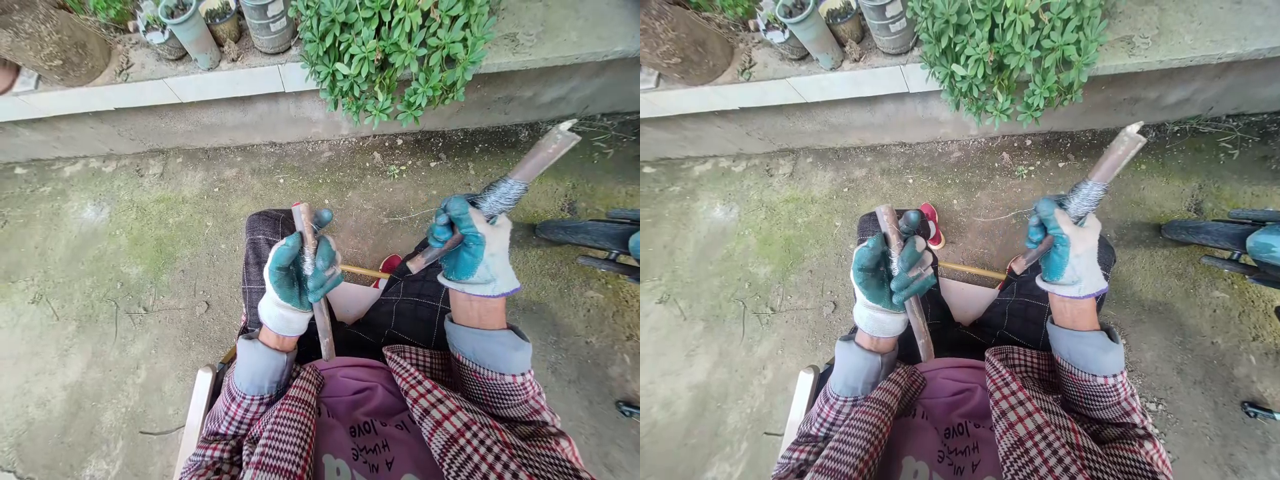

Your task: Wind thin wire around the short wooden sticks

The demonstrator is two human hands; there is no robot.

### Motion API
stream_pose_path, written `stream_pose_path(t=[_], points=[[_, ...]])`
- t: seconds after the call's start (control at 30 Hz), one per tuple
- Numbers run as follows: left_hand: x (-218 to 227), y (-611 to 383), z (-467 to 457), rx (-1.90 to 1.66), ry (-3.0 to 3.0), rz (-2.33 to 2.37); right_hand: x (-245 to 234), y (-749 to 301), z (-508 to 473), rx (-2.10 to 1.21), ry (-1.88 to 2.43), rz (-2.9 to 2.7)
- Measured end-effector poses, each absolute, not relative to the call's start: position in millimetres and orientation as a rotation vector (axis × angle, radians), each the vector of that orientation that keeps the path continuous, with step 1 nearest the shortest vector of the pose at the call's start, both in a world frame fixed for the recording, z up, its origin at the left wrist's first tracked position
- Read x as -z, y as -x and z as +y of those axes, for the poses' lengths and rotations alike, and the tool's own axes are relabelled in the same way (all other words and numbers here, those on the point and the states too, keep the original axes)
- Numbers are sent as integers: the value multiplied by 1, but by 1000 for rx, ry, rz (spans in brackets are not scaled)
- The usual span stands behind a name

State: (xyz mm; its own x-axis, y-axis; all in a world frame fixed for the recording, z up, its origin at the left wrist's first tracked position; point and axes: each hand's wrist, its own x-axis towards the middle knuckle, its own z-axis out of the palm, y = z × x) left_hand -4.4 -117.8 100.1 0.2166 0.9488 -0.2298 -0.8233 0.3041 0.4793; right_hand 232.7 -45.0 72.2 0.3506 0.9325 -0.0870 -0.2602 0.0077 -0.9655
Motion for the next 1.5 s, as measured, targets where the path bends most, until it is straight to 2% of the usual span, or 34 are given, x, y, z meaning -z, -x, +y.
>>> stream_pose_path(t=[0.23,0.43,0.7,1.03,1.27,1.5], points=[[-95,20,-109,-1299,-209,607,-67,-250,-38,-1055,1160,-743],[-87,4,-109,-1210,-235,626,-66,-233,-54,-1183,1187,-791],[-80,-12,-118,-1184,-389,542,-98,-219,-75,-1265,1195,-973],[-77,-23,-126,-1223,-615,832,-112,-184,-94,-1324,1328,-1377],[-75,-19,-130,-1193,-558,663,-98,-184,-90,-1291,1380,-1238],[-81,-21,-128,-1118,-260,479,-112,-178,-93,-1257,1364,-1024]])
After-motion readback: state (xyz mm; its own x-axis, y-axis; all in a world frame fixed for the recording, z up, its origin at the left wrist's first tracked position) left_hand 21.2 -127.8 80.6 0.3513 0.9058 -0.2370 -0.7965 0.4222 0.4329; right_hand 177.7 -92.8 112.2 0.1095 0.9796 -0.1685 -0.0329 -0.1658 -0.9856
